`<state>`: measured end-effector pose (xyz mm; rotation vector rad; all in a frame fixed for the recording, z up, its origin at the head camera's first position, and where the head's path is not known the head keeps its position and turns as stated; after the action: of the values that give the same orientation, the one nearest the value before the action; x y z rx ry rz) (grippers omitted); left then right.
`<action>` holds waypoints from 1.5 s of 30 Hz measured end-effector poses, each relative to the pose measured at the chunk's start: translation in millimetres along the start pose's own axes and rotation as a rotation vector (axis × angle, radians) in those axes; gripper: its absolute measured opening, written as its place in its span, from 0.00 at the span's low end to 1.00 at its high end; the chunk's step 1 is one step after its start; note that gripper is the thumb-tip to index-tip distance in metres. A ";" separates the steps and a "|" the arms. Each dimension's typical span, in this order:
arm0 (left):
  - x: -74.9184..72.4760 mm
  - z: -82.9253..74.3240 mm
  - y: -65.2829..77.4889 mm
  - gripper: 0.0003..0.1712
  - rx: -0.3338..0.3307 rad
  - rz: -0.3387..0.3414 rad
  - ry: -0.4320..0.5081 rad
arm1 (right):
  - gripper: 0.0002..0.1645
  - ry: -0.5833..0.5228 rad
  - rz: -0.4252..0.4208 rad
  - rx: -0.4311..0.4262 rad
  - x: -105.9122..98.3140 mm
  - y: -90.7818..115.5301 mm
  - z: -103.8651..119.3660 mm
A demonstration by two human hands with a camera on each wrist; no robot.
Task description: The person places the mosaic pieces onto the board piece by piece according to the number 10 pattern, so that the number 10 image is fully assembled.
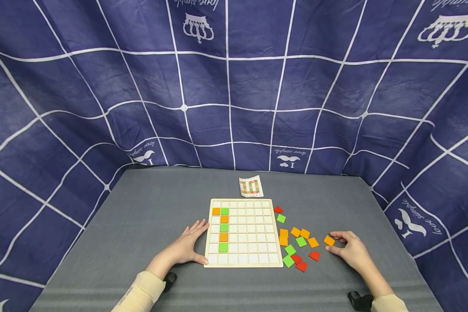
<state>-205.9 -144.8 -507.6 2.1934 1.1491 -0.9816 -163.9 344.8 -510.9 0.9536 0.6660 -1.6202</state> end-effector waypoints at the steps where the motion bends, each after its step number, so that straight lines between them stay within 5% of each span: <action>1: -0.3 -0.4 0.1 0.67 0.001 0.002 0.001 | 0.27 0.000 0.005 0.017 0.9 -0.6 -0.2; 9: -1.4 -1.8 1.6 0.67 0.010 -0.002 0.015 | 0.21 -0.020 0.041 0.104 -4.2 -2.6 6.0; 16: 1.7 1.1 -0.2 0.67 -0.001 -0.003 -0.009 | 0.18 -0.005 0.018 0.060 -5.0 -0.5 5.2; 23: 2.3 2.4 0.0 0.67 0.002 -0.002 -0.013 | 0.20 -0.107 0.008 0.043 -12.3 -2.6 16.2; 34: 4.3 4.7 -1.0 0.67 -0.011 -0.003 0.001 | 0.19 -0.356 0.102 -0.023 -9.0 -4.9 99.0; 45: 1.7 2.2 -1.4 0.67 -0.009 0.009 0.009 | 0.17 -0.583 0.323 -0.136 39.6 3.1 191.6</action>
<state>-207.2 -144.7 -510.4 2.1965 1.1446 -0.9618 -211.1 166.8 -444.8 0.4226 0.2011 -1.4402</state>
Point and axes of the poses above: each hand's wrist, its own y-axis away from the middle knuckle, its own x-axis out of the palm, z = x × y, the point moved 4 cm from there along -y, towards the middle knuckle, and after that the axes turned 8 degrees about x, right-handed, at the moved point
